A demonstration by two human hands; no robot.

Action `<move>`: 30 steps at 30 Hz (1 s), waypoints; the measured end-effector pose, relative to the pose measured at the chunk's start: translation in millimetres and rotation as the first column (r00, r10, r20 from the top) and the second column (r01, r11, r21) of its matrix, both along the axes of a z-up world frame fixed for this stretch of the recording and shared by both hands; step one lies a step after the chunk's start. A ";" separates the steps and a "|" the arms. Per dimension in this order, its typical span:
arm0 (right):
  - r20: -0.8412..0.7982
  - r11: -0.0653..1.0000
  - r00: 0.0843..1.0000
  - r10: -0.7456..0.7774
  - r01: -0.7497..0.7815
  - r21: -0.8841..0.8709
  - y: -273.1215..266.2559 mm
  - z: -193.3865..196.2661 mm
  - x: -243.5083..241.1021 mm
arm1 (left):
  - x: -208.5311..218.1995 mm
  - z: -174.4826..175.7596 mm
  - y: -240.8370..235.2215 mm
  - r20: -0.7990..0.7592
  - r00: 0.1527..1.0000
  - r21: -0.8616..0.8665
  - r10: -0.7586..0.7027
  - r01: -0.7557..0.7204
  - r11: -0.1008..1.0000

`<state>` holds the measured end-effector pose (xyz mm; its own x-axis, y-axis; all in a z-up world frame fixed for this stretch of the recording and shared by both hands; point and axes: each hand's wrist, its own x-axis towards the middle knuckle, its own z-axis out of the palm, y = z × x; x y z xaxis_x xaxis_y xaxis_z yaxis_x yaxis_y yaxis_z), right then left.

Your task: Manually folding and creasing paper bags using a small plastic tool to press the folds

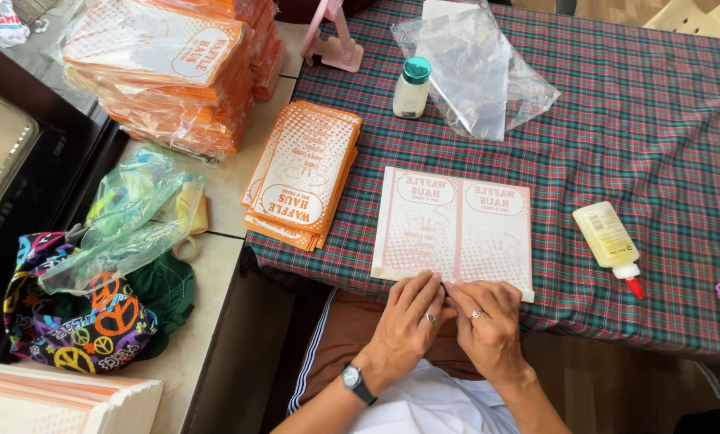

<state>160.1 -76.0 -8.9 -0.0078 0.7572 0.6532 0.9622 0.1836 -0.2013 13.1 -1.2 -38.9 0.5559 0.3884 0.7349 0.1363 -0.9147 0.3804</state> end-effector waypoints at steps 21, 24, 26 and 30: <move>0.015 0.999 1.000 0.020 -0.020 -0.035 -1.2 5.5 4.5 | -38.9 6.1 45.5 0.008 1.000 -0.098 -0.006 0.007 0.995; 0.027 1.000 0.999 0.021 -0.021 -0.021 -0.8 -3.9 8.6 | -58.5 27.9 70.9 0.022 0.987 -0.098 0.158 -0.156 0.983; 0.031 0.999 0.999 0.026 -0.025 -0.021 -2.1 -4.3 8.8 | -60.0 30.3 73.1 -0.065 0.978 -0.088 0.200 -0.205 0.975; -0.020 0.998 0.998 0.065 -0.065 -0.006 -5.5 1.5 17.4 | -49.6 29.5 77.2 -0.241 0.930 -0.061 0.278 -0.301 0.952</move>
<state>177.5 -81.5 -7.4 -0.0440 0.7596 0.6489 0.9442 0.2439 -0.2215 -36.5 76.1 -9.4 0.5566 0.6191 0.5540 0.4827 -0.7837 0.3909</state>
